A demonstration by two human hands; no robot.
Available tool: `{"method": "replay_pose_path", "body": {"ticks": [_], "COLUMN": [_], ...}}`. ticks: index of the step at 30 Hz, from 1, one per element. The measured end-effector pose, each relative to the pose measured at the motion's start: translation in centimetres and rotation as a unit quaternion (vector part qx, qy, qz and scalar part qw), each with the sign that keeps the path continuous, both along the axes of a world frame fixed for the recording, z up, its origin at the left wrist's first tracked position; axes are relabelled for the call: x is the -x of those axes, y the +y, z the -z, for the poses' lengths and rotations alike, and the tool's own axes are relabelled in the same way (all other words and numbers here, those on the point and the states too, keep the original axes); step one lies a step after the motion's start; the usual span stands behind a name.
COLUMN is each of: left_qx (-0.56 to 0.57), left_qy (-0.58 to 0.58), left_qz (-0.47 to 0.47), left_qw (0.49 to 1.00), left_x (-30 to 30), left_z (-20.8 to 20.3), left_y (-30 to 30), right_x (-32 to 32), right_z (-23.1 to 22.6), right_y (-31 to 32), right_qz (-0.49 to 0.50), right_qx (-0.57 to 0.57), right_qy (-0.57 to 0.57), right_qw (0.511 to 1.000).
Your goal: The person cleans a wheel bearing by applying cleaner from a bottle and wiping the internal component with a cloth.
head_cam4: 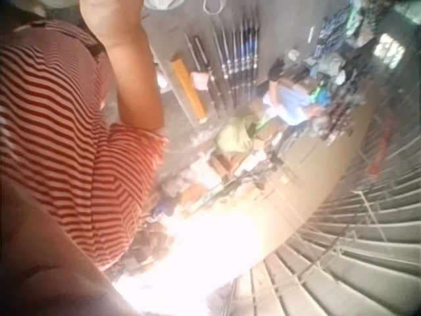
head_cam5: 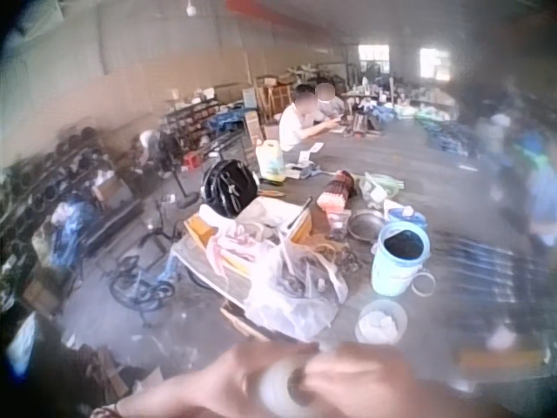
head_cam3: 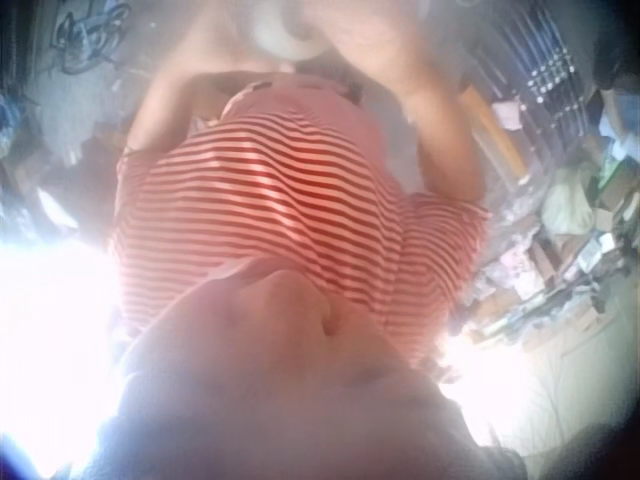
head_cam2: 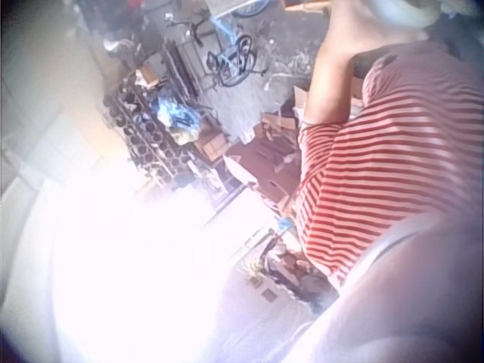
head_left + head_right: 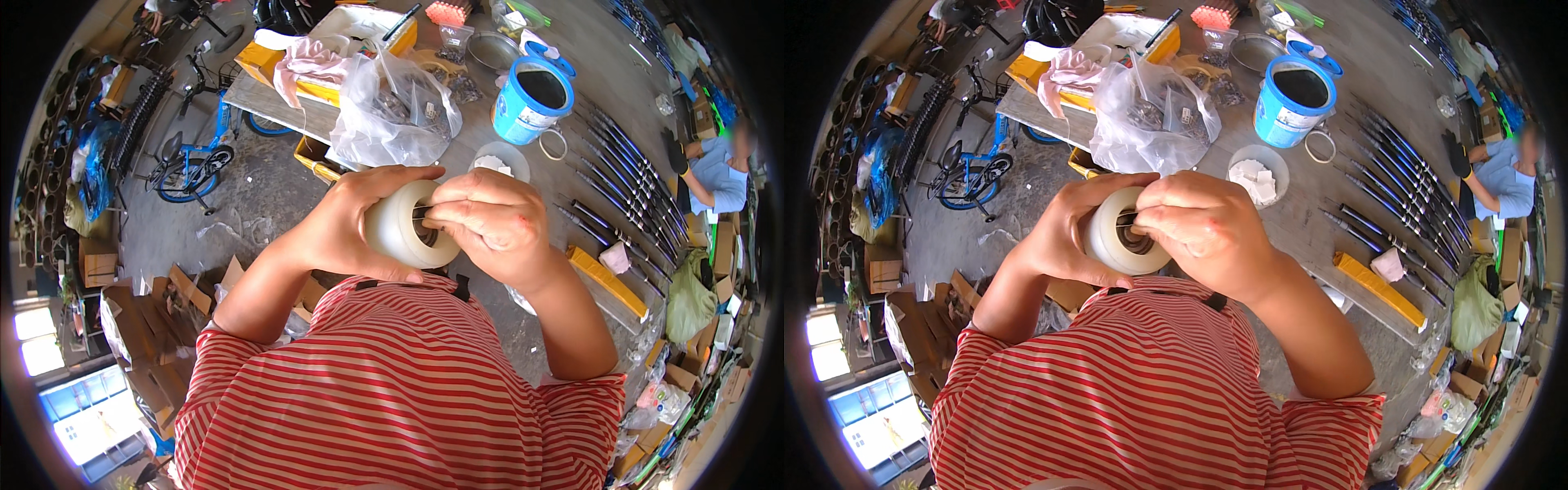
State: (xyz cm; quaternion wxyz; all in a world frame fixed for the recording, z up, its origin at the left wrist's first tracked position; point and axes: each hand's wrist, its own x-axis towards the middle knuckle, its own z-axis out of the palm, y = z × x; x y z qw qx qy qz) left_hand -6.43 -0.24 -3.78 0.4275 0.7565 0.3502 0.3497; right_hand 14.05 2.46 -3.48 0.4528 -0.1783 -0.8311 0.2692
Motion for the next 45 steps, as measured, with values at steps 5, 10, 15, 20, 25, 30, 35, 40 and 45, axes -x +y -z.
{"method": "replay_pose_path", "body": {"ticks": [5,10,15,20,25,30,35,40,45], "left_qx": [0.089,0.062,0.029,0.002,-0.048,-0.134,-0.193,-0.227,-0.241], "left_qy": [-0.038,-0.044,-0.063,-0.012,0.013,0.033,0.051,0.035,-0.016], "left_qz": [-0.018,-0.034,-0.093,-0.151,-0.210,-0.255,-0.294,-0.301,-0.284], "left_qw": [0.995,0.997,0.993,0.988,0.976,0.957,0.935,0.925,0.928], "left_x": [-0.1,-0.2,-0.6,-1.1,-1.5,-1.8,-1.9,-1.5,-0.6], "left_z": [0.7,1.0,2.0,1.9,2.1,2.1,2.7,2.7,4.3], "left_y": [-0.2,-0.1,-0.1,0.0,0.2,0.4,0.7,0.9,1.6], "right_x": [-0.5,-0.7,-0.6,0.7,1.4,1.6,2.1,2.0,-0.5], "right_z": [1.3,2.0,2.4,2.2,2.0,0.7,0.1,1.0,-0.1], "right_y": [0.0,0.3,0.6,0.2,0.0,0.2,0.7,1.5,0.8], "right_qz": [0.014,0.044,0.057,0.079,0.061,0.057,-0.055,-0.244,-0.224], "right_qx": [0.074,0.124,0.159,0.270,0.364,0.481,0.639,0.710,0.682], "right_qy": [0.053,0.072,0.082,0.167,0.204,0.179,0.261,0.405,0.475], "right_qw": [0.996,0.989,0.982,0.945,0.907,0.857,0.721,0.521,0.509]}}
